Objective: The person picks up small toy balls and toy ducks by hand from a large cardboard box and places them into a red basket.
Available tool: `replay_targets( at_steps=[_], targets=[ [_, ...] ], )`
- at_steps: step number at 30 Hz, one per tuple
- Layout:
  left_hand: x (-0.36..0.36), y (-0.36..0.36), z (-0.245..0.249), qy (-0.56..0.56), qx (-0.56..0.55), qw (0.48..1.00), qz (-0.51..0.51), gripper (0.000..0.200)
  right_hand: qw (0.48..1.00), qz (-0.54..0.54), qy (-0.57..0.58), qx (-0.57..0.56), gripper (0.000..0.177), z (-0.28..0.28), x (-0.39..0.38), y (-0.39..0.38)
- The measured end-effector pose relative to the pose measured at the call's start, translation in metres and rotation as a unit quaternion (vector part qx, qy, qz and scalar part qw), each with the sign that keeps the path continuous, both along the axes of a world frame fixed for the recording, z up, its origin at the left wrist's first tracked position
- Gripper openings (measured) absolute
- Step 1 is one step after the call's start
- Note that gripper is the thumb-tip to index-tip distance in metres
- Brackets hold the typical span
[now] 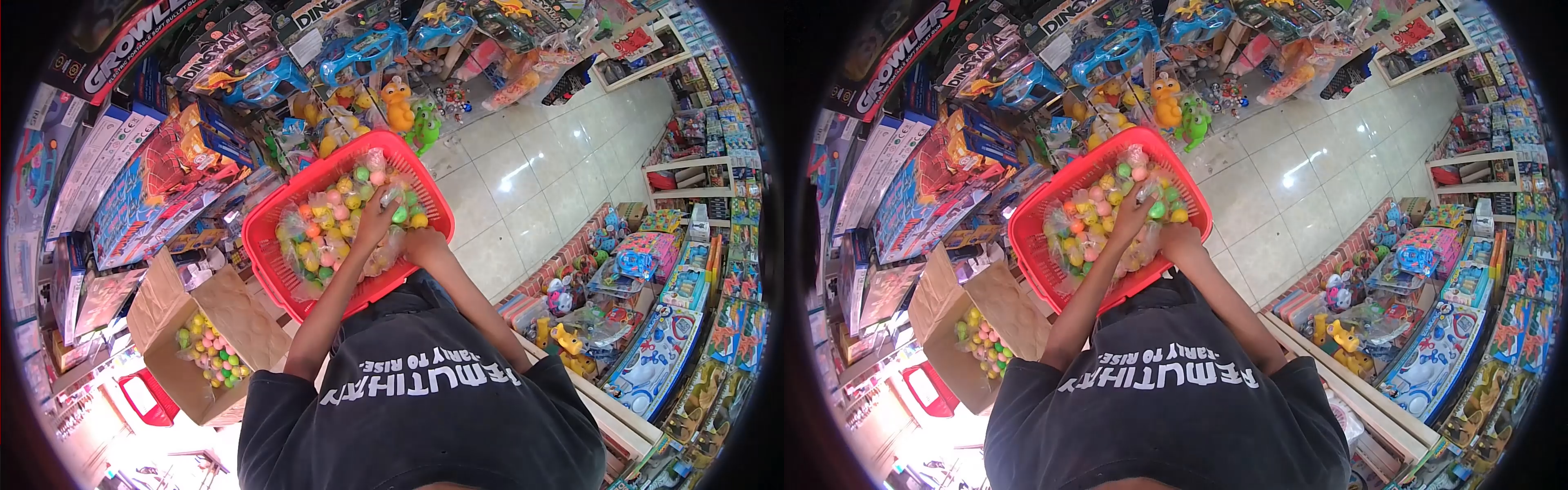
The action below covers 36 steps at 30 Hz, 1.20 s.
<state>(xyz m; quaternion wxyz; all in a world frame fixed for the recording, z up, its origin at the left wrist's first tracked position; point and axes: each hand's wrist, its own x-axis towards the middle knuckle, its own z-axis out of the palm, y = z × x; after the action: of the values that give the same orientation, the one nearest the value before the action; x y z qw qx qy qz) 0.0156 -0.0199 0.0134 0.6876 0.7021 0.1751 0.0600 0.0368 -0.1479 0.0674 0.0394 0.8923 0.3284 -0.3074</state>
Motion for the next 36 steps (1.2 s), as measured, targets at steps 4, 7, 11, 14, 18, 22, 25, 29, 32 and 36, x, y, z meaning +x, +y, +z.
replay_targets(
  at_steps=[4, 7, 11, 14, 18, 22, 25, 29, 32, 36],
  targets=[
    [0.014, -0.002, -0.004, 0.036, 0.041, 0.999, 0.001, 0.04, 0.999, -0.019, -0.016, 0.026, 0.028, -0.012, 0.002, -0.008],
    [0.023, -0.007, -0.026, 0.023, 0.04, 0.999, 0.009, 0.041, 0.998, 0.003, 0.031, 0.061, 0.032, 0.001, 0.01, -0.012],
    [0.024, -0.014, -0.037, 0.009, -0.022, 1.0, -0.021, 0.047, 0.995, -0.033, 0.001, 0.091, 0.046, -0.009, 0.008, -0.016],
    [0.022, -0.016, -0.044, -0.013, -0.042, 0.999, -0.019, 0.051, 0.994, -0.035, -0.016, 0.105, 0.052, -0.01, 0.009, -0.018],
    [0.026, -0.016, -0.037, 0.012, 0.129, 0.991, -0.021, 0.058, 1.0, -0.006, -0.013, 0.024, 0.049, -0.022, 0.008, -0.016],
    [0.025, -0.015, -0.036, 0.005, 0.197, 0.98, -0.018, 0.059, 1.0, 0.009, -0.015, 0.025, 0.033, -0.028, 0.008, -0.014],
    [0.024, -0.013, -0.029, -0.019, 0.208, 0.977, -0.036, 0.057, 0.999, 0.005, -0.015, 0.031, 0.031, -0.024, 0.009, -0.015],
    [0.019, -0.009, -0.027, 0.031, 0.107, 0.989, -0.096, 0.054, 0.993, -0.075, 0.022, 0.087, 0.043, -0.001, 0.013, -0.01],
    [0.02, -0.007, -0.032, 0.018, 0.121, 0.986, -0.116, 0.053, 0.987, -0.1, 0.011, 0.127, 0.056, -0.007, 0.019, -0.012],
    [0.02, -0.003, -0.025, -0.022, 0.11, 0.987, -0.114, 0.042, 0.988, -0.077, 0.008, 0.135, 0.062, -0.003, 0.017, -0.01]
  ],
)
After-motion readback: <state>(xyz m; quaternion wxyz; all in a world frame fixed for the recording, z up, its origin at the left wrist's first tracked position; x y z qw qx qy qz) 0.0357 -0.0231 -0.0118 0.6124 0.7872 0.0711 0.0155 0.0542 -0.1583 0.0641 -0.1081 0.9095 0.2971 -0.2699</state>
